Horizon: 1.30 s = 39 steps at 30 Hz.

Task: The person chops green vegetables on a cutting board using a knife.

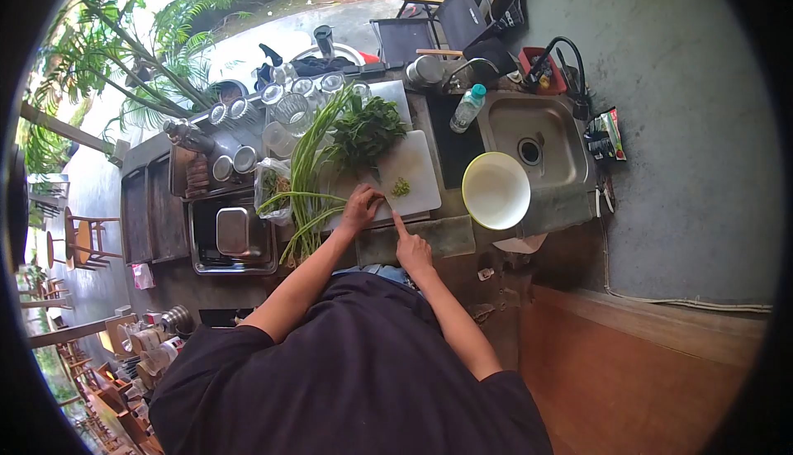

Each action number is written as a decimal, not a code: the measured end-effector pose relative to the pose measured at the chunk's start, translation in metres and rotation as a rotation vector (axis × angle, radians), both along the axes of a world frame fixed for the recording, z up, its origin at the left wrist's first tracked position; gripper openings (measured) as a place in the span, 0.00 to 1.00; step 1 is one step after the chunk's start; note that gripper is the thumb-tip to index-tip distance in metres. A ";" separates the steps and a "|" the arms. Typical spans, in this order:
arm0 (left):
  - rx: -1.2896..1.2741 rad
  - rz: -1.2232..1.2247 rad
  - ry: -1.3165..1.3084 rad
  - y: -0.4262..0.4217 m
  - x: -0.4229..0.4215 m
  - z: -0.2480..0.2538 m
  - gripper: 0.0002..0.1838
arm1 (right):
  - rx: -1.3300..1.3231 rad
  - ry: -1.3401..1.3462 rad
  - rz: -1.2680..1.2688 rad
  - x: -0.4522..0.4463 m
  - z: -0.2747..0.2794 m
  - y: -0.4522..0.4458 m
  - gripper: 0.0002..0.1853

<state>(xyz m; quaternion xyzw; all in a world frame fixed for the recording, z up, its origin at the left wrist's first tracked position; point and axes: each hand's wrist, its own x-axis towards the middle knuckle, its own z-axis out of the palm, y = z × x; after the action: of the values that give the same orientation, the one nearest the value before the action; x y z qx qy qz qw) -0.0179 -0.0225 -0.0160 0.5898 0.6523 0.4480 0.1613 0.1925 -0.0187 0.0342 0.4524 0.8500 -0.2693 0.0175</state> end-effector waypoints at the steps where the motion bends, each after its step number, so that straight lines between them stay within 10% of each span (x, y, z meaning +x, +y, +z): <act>1: 0.010 0.004 0.006 0.001 0.001 0.001 0.06 | 0.027 0.007 -0.002 -0.004 -0.003 0.002 0.43; 39: -0.009 -0.035 0.027 0.000 -0.003 0.006 0.07 | -0.009 0.039 -0.018 -0.011 -0.005 0.010 0.40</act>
<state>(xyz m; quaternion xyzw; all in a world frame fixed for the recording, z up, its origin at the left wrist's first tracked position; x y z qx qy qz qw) -0.0208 -0.0228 -0.0098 0.6064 0.6460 0.4340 0.1630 0.1818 -0.0084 0.0295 0.4548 0.8448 -0.2820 0.0005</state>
